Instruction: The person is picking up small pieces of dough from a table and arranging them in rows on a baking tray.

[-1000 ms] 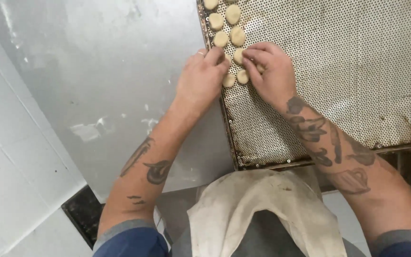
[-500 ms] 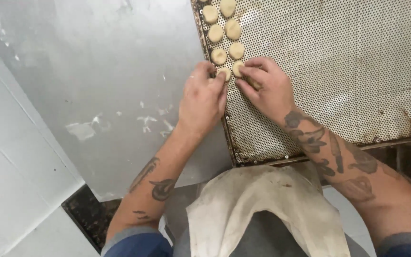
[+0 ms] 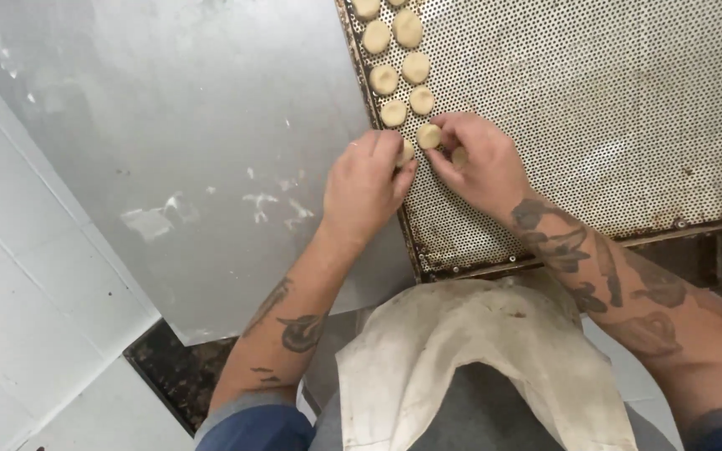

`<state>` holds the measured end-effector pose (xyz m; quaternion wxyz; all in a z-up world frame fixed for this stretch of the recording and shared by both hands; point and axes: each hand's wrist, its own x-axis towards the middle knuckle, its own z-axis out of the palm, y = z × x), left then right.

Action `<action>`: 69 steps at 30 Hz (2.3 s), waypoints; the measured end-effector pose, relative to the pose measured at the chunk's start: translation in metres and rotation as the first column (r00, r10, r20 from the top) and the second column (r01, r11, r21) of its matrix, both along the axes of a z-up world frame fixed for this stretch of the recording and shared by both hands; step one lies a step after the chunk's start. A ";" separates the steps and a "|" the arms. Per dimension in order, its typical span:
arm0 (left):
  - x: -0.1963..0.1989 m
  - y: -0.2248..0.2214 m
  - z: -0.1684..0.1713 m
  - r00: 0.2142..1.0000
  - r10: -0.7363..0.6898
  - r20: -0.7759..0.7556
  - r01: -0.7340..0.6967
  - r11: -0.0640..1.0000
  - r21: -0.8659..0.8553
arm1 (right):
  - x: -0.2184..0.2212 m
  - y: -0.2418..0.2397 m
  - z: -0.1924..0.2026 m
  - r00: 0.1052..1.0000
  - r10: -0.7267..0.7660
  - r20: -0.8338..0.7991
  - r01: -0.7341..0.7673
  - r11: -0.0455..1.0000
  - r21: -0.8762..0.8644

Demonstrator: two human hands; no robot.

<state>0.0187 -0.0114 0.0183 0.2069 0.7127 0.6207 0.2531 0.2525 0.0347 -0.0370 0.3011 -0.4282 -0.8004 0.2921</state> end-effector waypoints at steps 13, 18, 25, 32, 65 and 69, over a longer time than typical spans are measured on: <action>-0.002 0.005 0.002 0.953 -0.112 -0.282 0.180 0.957 0.228 | 0.008 0.015 0.034 0.983 0.139 0.119 -0.141 0.990 0.008; -0.005 0.012 -0.020 0.933 -0.157 -0.325 0.230 0.953 0.200 | 0.006 0.007 0.017 0.988 0.094 0.120 -0.095 0.995 0.003; -0.004 0.009 0.033 0.994 -0.108 0.014 0.107 0.993 0.042 | 0.014 0.011 0.045 0.989 0.136 0.063 -0.118 0.965 -0.234; -0.012 -0.027 0.023 0.941 0.032 0.337 0.031 0.984 -0.177 | 0.035 -0.012 0.038 0.981 0.166 0.097 -0.139 0.961 -0.239; 0.014 -0.055 0.028 0.997 -0.036 -0.070 0.049 0.981 0.190 | 0.037 -0.042 0.023 0.998 0.050 -0.046 -0.053 0.996 -0.070; 0.015 -0.082 0.031 0.971 0.060 0.230 -0.056 0.998 -0.024 | 0.045 -0.064 0.031 0.995 0.035 -0.092 -0.052 0.981 -0.187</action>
